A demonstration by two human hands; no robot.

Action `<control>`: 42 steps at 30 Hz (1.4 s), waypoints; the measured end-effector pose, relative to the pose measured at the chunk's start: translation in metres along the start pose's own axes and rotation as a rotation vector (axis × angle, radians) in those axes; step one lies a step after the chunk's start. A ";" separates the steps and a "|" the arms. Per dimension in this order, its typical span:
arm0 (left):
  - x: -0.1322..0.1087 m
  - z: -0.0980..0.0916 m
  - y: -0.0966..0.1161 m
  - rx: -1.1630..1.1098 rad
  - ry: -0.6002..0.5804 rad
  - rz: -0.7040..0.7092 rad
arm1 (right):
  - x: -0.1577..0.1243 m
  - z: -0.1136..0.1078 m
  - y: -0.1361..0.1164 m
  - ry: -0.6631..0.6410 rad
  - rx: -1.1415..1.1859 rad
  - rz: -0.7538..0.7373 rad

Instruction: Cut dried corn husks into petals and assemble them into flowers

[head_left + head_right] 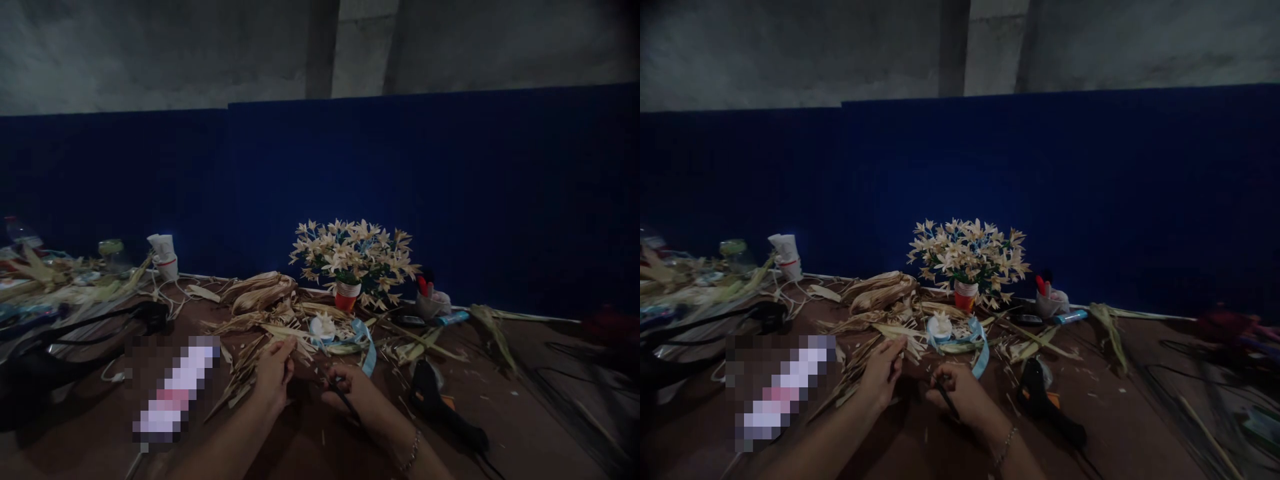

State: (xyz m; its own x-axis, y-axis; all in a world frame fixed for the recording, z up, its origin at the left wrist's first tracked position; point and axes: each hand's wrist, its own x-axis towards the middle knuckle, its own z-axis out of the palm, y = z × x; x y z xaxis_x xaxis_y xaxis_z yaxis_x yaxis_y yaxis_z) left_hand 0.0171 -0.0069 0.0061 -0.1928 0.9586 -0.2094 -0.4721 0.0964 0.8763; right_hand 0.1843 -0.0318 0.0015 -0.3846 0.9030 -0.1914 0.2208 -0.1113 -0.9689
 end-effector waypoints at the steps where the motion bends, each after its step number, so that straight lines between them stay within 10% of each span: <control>1: 0.000 0.000 0.000 -0.011 0.001 -0.007 | 0.000 0.001 -0.001 0.010 -0.006 0.003; 42: 0.015 -0.008 0.014 0.342 -0.161 0.118 | -0.006 -0.016 -0.002 -0.158 0.039 0.093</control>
State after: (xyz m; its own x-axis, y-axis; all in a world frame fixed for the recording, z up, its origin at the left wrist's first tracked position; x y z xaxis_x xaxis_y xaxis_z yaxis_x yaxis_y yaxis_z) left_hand 0.0004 0.0062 0.0117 -0.0787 0.9956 -0.0514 -0.1359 0.0403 0.9899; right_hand 0.2005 -0.0298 0.0071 -0.5011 0.8117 -0.3000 0.2287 -0.2101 -0.9506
